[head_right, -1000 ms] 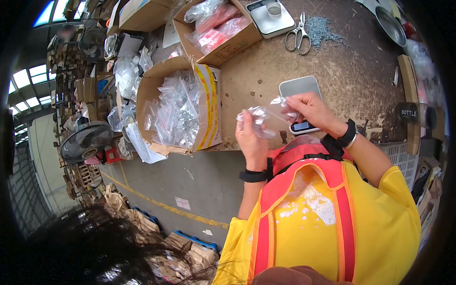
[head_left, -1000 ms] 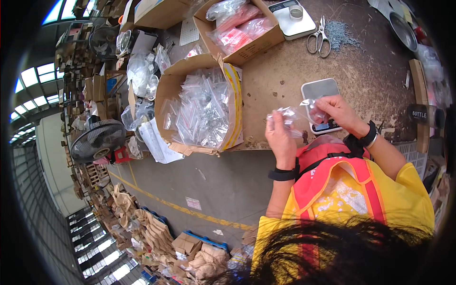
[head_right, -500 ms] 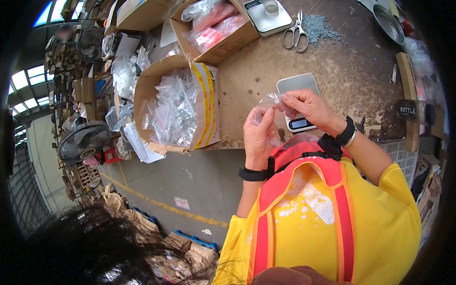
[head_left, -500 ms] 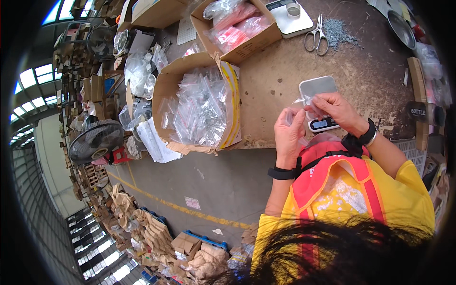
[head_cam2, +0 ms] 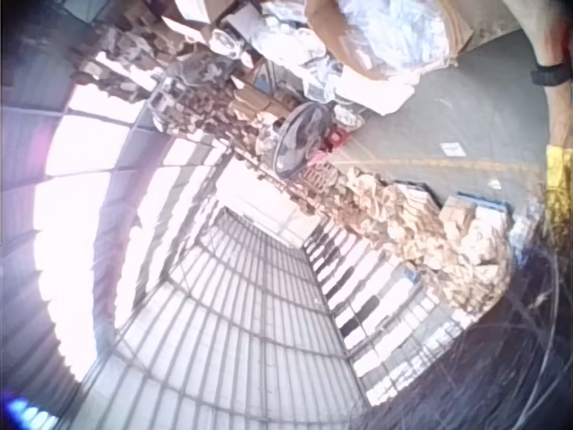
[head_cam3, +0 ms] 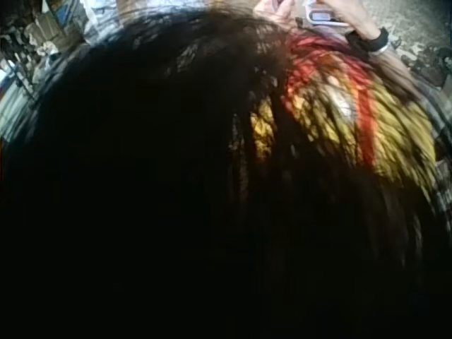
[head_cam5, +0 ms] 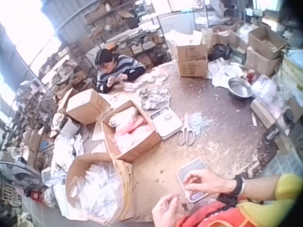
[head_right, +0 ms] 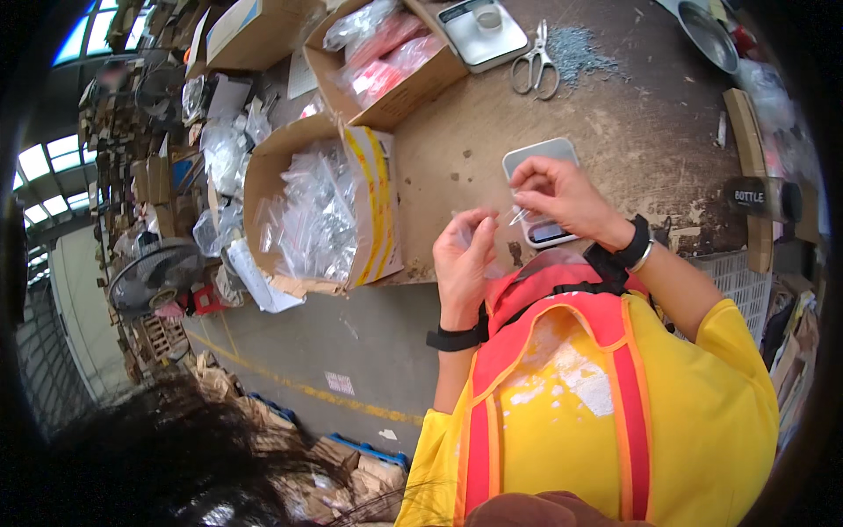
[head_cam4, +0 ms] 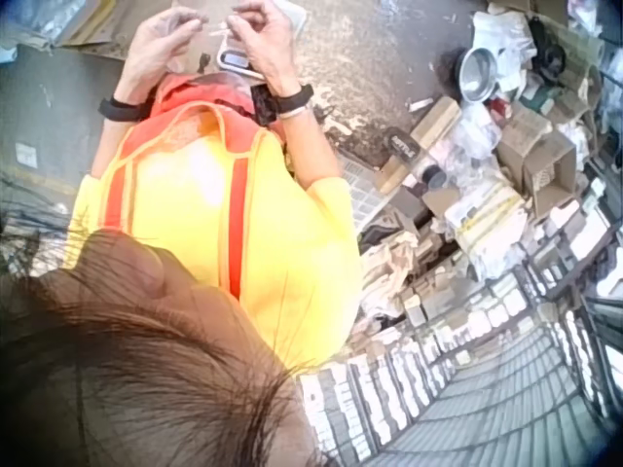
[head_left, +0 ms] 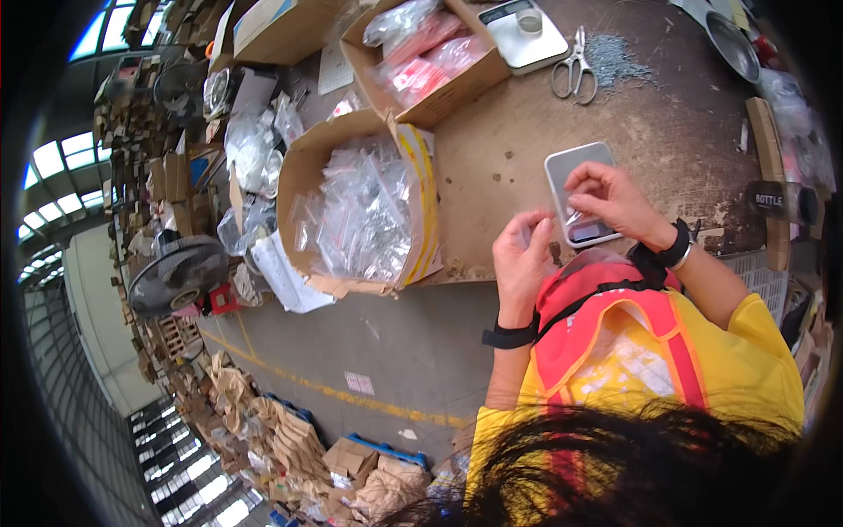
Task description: Weighing and putting small metal parts into plastic bags.
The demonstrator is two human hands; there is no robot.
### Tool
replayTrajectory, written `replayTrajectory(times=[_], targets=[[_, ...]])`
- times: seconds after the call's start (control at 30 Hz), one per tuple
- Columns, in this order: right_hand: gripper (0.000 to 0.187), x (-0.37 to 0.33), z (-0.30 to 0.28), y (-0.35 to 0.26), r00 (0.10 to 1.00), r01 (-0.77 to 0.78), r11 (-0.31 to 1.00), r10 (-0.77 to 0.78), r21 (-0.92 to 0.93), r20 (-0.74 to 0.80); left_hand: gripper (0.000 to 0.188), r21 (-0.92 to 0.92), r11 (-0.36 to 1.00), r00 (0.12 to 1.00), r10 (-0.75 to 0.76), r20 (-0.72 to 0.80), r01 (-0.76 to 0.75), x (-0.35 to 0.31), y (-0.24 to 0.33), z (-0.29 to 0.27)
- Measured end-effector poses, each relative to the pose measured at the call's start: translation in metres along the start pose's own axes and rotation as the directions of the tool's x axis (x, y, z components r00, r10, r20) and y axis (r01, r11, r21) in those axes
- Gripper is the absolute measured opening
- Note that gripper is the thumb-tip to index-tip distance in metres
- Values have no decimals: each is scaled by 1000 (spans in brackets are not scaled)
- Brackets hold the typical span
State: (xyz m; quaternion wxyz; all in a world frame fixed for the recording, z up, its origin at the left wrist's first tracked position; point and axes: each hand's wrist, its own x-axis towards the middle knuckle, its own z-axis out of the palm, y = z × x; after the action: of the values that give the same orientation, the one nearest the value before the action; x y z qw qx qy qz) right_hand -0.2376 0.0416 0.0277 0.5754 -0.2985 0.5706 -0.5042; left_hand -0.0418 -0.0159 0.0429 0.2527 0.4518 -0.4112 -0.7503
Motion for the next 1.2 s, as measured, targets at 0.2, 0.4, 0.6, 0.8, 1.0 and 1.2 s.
replayTrajectory(times=[0.2, 0.4, 0.6, 0.8, 1.0, 1.2], targets=[[23, 1, 13, -9, 867, 407, 770, -495, -492, -58, 15, 466, 859, 952, 289, -98, -213, -2, -8, -4], [18, -1, 14, -10, 934, 349, 858, -353, -376, 60, 7, 404, 828, 913, 404, 50, -389, 7, 0, 6], [27, -3, -16, -4, 881, 439, 552, -419, -709, 219, 8, 442, 830, 814, 495, -305, -340, 8, 10, -4], [74, -2, -35, 33, 894, 314, 383, -428, -869, 135, 2, 481, 819, 783, 509, -357, -313, 8, -2, -38], [74, 9, -38, 71, 898, 301, 351, -418, -887, 139, 4, 386, 868, 820, 451, -351, -312, 8, -14, -36], [68, 12, -33, 67, 894, 330, 379, -419, -865, 158, 6, 326, 922, 876, 324, -356, -209, 2, -12, -38]])
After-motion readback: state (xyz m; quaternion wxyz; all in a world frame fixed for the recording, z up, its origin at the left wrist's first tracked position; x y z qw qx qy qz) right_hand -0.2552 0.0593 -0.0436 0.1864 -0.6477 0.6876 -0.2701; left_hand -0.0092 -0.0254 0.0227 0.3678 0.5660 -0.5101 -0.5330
